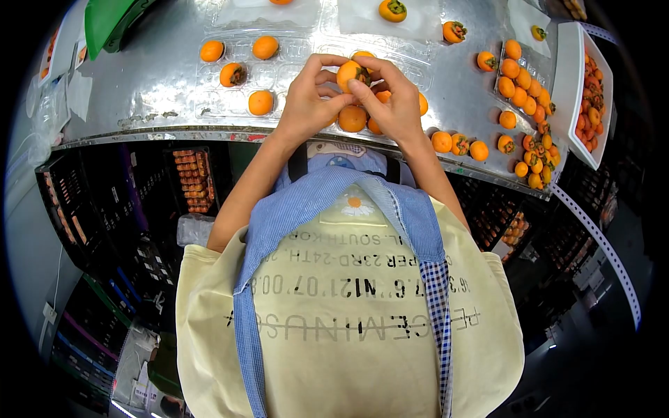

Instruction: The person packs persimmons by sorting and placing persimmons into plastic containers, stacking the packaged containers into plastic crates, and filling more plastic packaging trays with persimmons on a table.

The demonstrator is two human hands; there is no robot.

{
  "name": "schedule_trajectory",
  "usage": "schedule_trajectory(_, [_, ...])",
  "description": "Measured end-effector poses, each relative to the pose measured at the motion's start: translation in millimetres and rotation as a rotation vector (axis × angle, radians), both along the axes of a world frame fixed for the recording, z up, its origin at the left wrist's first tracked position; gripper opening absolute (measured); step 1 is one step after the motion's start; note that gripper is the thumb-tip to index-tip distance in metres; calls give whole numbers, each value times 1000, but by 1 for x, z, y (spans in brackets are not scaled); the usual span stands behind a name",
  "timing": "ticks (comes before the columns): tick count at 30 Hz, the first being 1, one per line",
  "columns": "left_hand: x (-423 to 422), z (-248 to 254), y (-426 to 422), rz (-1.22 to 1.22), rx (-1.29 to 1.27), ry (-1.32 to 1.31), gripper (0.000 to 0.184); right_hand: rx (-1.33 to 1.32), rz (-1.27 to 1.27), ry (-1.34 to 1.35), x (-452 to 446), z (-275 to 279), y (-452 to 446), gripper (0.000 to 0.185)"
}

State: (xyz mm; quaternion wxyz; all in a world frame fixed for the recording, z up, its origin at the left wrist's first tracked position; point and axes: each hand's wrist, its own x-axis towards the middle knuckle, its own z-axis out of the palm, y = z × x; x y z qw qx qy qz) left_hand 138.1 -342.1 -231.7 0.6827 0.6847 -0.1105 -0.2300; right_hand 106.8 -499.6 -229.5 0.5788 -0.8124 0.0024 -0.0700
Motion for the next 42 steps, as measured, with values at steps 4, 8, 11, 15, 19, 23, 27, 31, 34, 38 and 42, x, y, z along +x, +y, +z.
schedule_trajectory(4, [-1, -4, -1, 33, -115, 41, 49, -9, 22, -25, 0, 0, -1, 38])
schedule_trajectory(8, [2, -11, 2, 64, -345, 112, 50, -52, 54, -56, 2, 10, -2, 40])
schedule_trajectory(11, [1, -12, 3, 57, -413, 171, 51, -38, 63, -72, 2, 11, -2, 42])
schedule_trajectory(15, [1, -12, 3, 60, -443, 220, 50, -41, 51, -85, 1, 9, -2, 43])
schedule_trajectory(19, [1, -13, 2, 58, -440, 216, 50, -60, 39, -97, 1, 9, -1, 43])
schedule_trajectory(23, [1, -14, 2, 71, -447, 238, 49, -113, 14, -191, 0, 9, 1, 41])
schedule_trajectory(27, [2, -15, 3, 77, -434, 254, 48, -190, 24, -266, -1, 2, 0, 36])
schedule_trajectory(31, [1, -15, 2, 80, -450, 270, 48, -185, 22, -263, 0, 1, 0, 30])
schedule_trajectory(34, [1, -15, 1, 82, -478, 306, 48, -157, 29, -250, 0, 0, -1, 29])
schedule_trajectory(38, [1, -18, 0, 78, -449, 294, 48, -121, 67, -190, -1, 3, -3, 35])
schedule_trajectory(42, [3, -6, 2, 58, -488, 405, 42, -89, 85, -132, -1, 7, -2, 43])
